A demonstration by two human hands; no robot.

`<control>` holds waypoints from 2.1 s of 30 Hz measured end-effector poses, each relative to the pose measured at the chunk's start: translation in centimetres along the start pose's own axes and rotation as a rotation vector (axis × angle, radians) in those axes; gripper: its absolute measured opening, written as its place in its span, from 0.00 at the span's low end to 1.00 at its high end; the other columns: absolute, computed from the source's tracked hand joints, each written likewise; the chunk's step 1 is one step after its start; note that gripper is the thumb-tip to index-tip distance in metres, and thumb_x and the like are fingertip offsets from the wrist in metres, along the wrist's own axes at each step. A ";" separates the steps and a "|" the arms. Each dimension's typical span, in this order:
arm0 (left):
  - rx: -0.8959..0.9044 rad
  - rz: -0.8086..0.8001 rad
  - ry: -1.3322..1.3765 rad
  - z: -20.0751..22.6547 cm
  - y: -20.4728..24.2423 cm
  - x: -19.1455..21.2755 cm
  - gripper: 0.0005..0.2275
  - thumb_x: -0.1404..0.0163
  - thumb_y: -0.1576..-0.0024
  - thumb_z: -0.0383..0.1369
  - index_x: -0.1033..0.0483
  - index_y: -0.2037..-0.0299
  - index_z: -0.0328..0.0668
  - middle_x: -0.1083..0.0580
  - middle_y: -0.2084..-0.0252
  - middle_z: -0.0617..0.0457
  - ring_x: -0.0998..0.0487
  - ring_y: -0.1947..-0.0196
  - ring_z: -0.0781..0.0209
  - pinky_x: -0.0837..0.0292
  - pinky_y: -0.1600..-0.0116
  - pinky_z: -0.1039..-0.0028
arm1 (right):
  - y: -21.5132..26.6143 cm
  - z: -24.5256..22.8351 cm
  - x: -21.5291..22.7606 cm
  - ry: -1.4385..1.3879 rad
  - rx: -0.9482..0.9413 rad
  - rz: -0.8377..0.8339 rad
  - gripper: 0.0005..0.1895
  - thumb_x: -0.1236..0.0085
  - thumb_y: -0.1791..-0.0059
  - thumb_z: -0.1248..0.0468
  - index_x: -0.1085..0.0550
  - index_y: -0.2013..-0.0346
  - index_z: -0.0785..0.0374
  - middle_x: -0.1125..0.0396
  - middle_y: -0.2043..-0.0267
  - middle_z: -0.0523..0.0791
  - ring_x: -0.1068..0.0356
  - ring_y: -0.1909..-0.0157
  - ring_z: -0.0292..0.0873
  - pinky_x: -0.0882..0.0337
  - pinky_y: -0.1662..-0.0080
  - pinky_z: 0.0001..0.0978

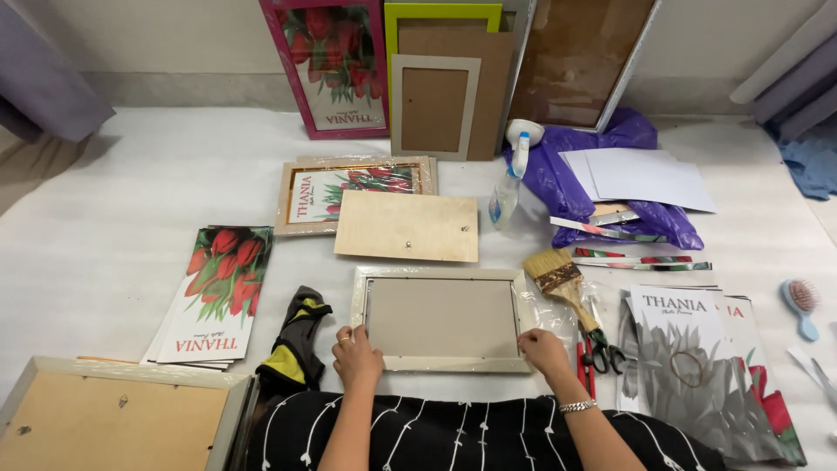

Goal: Cleaning a picture frame and removing the backboard to prepare for new artwork

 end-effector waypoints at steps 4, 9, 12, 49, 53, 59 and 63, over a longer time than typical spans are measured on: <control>-0.054 0.052 -0.014 0.0 0.5 -0.5 0.29 0.43 0.48 0.30 0.37 0.35 0.50 0.48 0.30 0.48 0.38 0.39 0.44 0.36 0.37 0.55 | -0.3 1.9 -1.9 -0.442 -0.140 -0.122 0.16 0.56 0.51 0.75 0.22 0.55 0.75 0.34 0.75 0.49 0.48 0.82 0.38 0.49 0.79 0.27; -0.071 0.065 0.003 -0.2 0.4 -1.1 0.29 0.42 0.49 0.31 0.36 0.36 0.49 0.50 0.28 0.46 0.41 0.35 0.43 0.38 0.35 0.54 | -1.5 3.2 -2.5 -0.596 -0.177 -0.155 0.16 0.54 0.54 0.75 0.23 0.56 0.76 0.40 0.81 0.49 0.48 0.83 0.40 0.48 0.80 0.27; -0.057 0.035 -0.031 0.2 0.6 -0.6 0.28 0.42 0.47 0.33 0.37 0.36 0.50 0.50 0.27 0.46 0.41 0.34 0.43 0.37 0.35 0.54 | -1.3 3.0 -2.3 -0.595 -0.162 -0.158 0.12 0.52 0.49 0.71 0.22 0.58 0.73 0.36 0.77 0.48 0.45 0.82 0.38 0.48 0.80 0.27; 0.037 -0.050 0.013 -0.6 0.0 -0.9 0.24 0.45 0.45 0.39 0.33 0.36 0.63 0.47 0.29 0.54 0.41 0.32 0.44 0.35 0.35 0.54 | -4.4 5.2 -3.6 -0.536 -0.081 -0.046 0.23 0.38 0.54 0.68 0.29 0.45 0.71 0.30 0.72 0.52 0.29 0.71 0.47 0.27 0.69 0.33; 0.038 -0.086 0.009 -0.5 0.3 -0.9 0.25 0.46 0.45 0.41 0.34 0.34 0.62 0.49 0.28 0.54 0.43 0.31 0.46 0.37 0.34 0.55 | -6.7 6.8 -4.7 -0.332 -0.028 0.012 0.22 0.36 0.54 0.60 0.23 0.48 0.67 0.26 0.63 0.52 0.25 0.65 0.48 0.23 0.69 0.36; 0.015 -0.080 -0.007 0.5 1.1 0.2 0.27 0.45 0.44 0.41 0.34 0.33 0.56 0.48 0.28 0.51 0.42 0.30 0.44 0.36 0.34 0.54 | -8.7 7.7 -4.1 -0.083 0.014 0.095 0.20 0.43 0.50 0.52 0.21 0.47 0.58 0.25 0.56 0.52 0.26 0.53 0.52 0.25 0.59 0.42; -0.068 0.041 -0.003 0.3 0.7 -0.6 0.27 0.46 0.46 0.37 0.36 0.34 0.49 0.50 0.27 0.44 0.42 0.35 0.42 0.41 0.34 0.54 | 3.6 -3.0 0.4 -0.071 0.098 0.088 0.10 0.51 0.47 0.64 0.27 0.56 0.67 0.27 0.61 0.49 0.25 0.70 0.45 0.22 0.65 0.33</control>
Point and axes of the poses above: each hand's wrist, its own y-axis away from the middle knuckle, its own x-axis out of the back of the hand, z = x × y, the point moved 7 cm from there along -y, towards the middle knuckle
